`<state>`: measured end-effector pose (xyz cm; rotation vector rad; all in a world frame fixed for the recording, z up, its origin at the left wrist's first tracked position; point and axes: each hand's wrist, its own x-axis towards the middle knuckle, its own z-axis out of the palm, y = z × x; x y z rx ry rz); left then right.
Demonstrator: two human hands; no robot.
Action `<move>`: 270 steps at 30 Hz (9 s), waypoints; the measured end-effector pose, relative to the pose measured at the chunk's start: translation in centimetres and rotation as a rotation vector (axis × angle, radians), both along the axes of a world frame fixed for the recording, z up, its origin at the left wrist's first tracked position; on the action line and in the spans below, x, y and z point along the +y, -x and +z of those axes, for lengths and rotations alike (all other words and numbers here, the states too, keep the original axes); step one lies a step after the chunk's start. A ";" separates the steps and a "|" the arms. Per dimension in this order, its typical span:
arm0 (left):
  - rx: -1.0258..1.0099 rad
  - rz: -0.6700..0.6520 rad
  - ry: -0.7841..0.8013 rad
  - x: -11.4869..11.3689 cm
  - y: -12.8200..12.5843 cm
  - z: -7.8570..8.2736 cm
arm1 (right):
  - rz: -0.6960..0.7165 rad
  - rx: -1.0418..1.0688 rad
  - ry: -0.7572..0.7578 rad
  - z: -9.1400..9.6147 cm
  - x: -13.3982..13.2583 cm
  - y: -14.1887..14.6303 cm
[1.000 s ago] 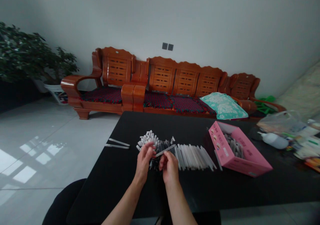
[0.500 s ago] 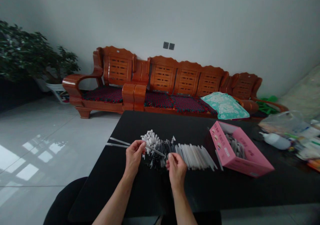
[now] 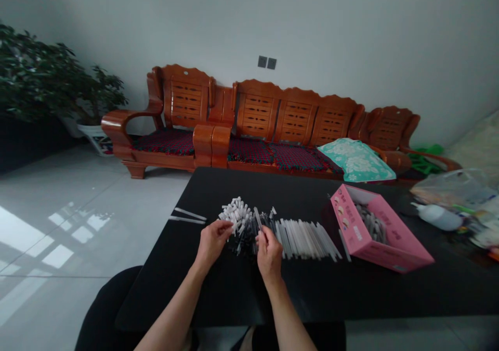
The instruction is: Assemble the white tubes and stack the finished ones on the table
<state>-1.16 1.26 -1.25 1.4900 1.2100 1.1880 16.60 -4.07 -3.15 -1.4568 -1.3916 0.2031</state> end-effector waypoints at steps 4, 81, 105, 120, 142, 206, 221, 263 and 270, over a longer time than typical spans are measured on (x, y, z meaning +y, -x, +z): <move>0.379 -0.152 -0.073 -1.3 1.8 -2.0 | -0.125 -0.053 -0.127 -1.5 0.1 -0.1; -0.264 -0.091 0.113 1.6 2.3 -0.2 | 0.150 -0.442 -0.135 -2.3 -0.6 1.9; -0.218 -0.026 0.153 1.8 1.1 -0.6 | 0.172 -0.400 -0.113 -2.6 -0.5 1.8; -0.155 -0.008 0.178 2.1 0.9 -0.8 | 0.174 -0.393 -0.121 -2.3 -0.5 1.8; -0.238 -0.092 0.097 2.0 1.2 -0.4 | 0.159 -0.402 -0.141 -2.6 -0.5 1.8; -0.157 -0.038 0.221 1.5 1.7 -1.4 | 0.207 0.999 0.067 1.6 1.4 2.1; 0.666 0.174 0.088 1.9 0.4 -2.6 | 0.266 0.933 0.217 1.1 0.7 1.7; -0.553 -0.119 0.306 -0.5 -1.0 -0.8 | 0.313 0.013 0.214 2.9 -0.5 4.8; -0.443 -0.049 0.260 -0.2 -1.0 -0.7 | 0.350 0.050 0.232 3.2 -0.8 4.8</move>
